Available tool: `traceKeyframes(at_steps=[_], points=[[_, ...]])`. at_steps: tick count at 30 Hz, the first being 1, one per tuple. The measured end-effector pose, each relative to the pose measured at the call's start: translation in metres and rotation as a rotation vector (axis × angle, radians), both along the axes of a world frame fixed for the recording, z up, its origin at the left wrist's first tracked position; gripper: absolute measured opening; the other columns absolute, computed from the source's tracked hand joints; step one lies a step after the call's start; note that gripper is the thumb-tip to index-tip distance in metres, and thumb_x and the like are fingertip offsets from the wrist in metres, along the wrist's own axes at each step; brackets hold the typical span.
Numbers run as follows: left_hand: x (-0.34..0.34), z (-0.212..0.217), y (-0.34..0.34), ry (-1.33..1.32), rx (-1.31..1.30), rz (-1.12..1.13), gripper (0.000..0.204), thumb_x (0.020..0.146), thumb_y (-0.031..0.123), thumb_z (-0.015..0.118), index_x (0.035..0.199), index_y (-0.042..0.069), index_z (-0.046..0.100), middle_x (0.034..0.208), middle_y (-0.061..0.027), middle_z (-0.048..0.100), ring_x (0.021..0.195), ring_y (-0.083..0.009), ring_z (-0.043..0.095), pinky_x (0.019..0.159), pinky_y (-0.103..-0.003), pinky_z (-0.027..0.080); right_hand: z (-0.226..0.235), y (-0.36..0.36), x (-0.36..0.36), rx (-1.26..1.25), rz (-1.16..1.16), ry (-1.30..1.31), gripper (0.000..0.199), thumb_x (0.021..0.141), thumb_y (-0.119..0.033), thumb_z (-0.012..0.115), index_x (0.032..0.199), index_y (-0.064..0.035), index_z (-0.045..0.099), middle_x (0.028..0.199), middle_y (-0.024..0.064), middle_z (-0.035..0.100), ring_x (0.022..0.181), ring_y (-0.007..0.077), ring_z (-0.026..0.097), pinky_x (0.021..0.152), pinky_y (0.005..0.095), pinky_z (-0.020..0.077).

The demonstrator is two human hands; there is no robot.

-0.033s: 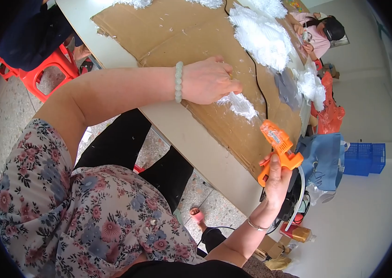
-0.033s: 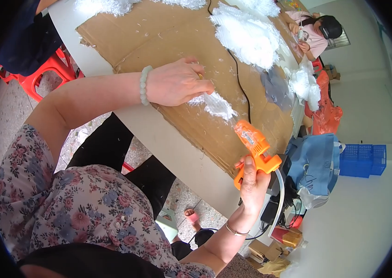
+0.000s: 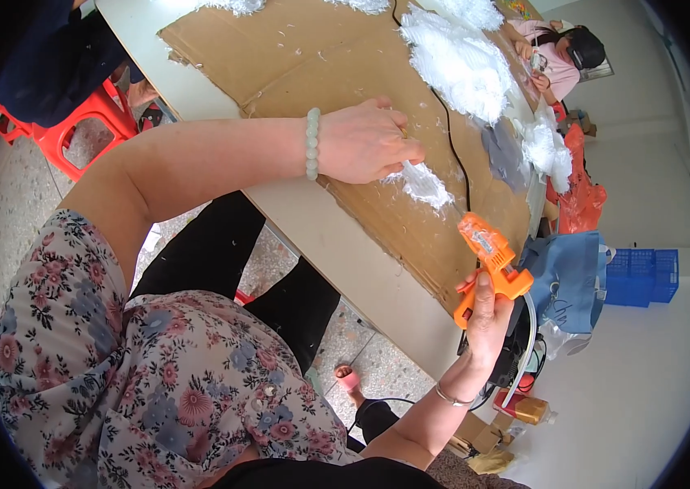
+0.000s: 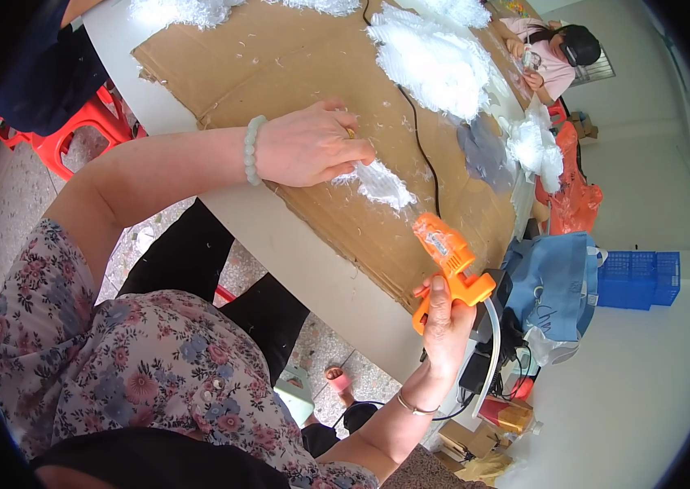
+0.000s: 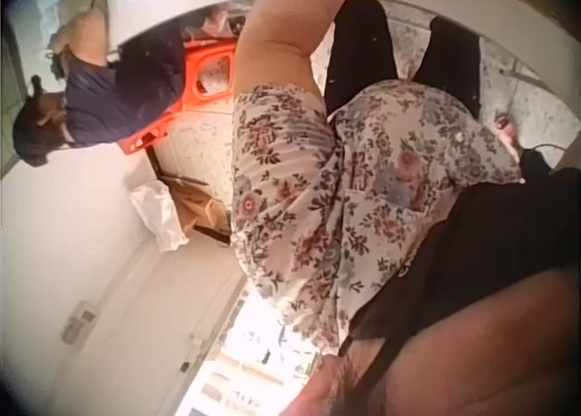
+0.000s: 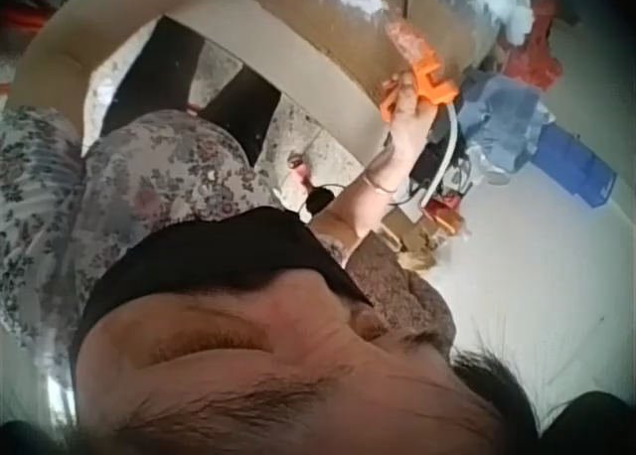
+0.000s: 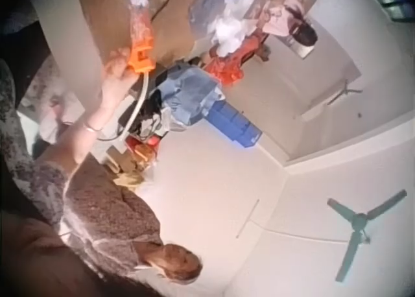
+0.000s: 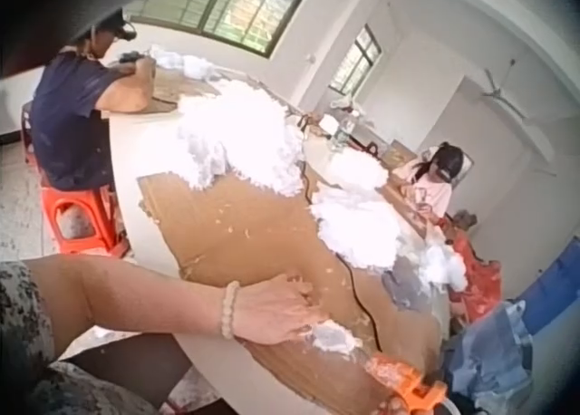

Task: Apply adhesive to pieces of white fiber stuffing using a hot glue gun in a factory setting.

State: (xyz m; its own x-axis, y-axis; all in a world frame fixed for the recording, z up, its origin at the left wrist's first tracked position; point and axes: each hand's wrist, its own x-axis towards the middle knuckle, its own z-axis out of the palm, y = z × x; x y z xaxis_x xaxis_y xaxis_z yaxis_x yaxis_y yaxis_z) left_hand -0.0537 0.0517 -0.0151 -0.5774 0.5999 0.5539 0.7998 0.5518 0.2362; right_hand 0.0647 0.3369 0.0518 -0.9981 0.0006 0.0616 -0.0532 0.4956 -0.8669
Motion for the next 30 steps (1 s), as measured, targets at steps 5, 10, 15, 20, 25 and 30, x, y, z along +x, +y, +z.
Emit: traceKeyframes(at_steps=[5,10,15,20,25,30], points=[[0.002,0.002,0.0,0.007,-0.015,0.009,0.022,0.081,0.016,0.064,0.102,0.012,0.057,0.07,-0.005,0.06,0.095,-0.0253,0.056,0.094,-0.044,0.035,-0.016,-0.003,-0.003,0.009,0.089,-0.079,0.034,0.092,-0.039,0.059,0.098,-0.0051,0.058,0.076,0.0022,0.061,0.062,0.0053,0.053,0.048,0.0192,0.0373],[0.001,0.003,0.0,-0.01,-0.017,0.003,0.021,0.081,0.014,0.064,0.1,0.013,0.057,0.07,-0.0047,0.06,0.095,-0.0253,0.055,0.093,-0.044,0.035,-0.022,-0.015,-0.011,0.036,0.129,-0.096,0.027,0.093,-0.028,0.057,0.101,-0.0015,0.056,0.075,0.0017,0.059,0.063,0.0077,0.05,0.056,0.0242,0.0403],[0.001,0.003,0.0,0.005,-0.004,0.006,0.019,0.081,0.013,0.063,0.099,0.013,0.057,0.07,-0.0042,0.06,0.095,-0.0252,0.056,0.094,-0.044,0.035,-0.024,-0.024,-0.018,0.014,0.167,0.004,0.031,0.093,-0.036,0.057,0.096,-0.0045,0.059,0.076,0.0027,0.061,0.063,0.0061,0.054,0.05,0.0199,0.0377],[0.0,0.001,0.0,0.004,-0.008,0.011,0.018,0.081,0.012,0.063,0.098,0.013,0.057,0.069,-0.0037,0.058,0.092,-0.0249,0.055,0.093,-0.044,0.037,-0.014,-0.015,-0.011,0.026,0.106,-0.057,0.034,0.092,-0.038,0.058,0.096,-0.0041,0.059,0.076,0.0022,0.06,0.063,0.007,0.053,0.052,0.0209,0.039],[-0.002,-0.001,0.001,0.03,-0.006,0.014,0.014,0.082,0.012,0.061,0.095,0.013,0.058,0.064,-0.0036,0.056,0.089,-0.0245,0.055,0.093,-0.045,0.037,-0.015,-0.014,-0.009,0.112,0.136,-0.004,0.034,0.092,-0.038,0.058,0.096,-0.0045,0.059,0.074,0.0015,0.06,0.059,0.0058,0.05,0.051,0.0208,0.0379],[-0.004,-0.001,0.0,0.051,0.024,0.0,0.014,0.079,0.011,0.06,0.094,0.012,0.06,0.066,-0.0056,0.059,0.088,-0.0261,0.057,0.087,-0.047,0.04,-0.018,-0.026,-0.017,0.111,0.126,-0.1,0.029,0.092,-0.029,0.059,0.099,-0.0012,0.059,0.074,-0.0002,0.059,0.063,0.0068,0.049,0.056,0.0234,0.0393]])
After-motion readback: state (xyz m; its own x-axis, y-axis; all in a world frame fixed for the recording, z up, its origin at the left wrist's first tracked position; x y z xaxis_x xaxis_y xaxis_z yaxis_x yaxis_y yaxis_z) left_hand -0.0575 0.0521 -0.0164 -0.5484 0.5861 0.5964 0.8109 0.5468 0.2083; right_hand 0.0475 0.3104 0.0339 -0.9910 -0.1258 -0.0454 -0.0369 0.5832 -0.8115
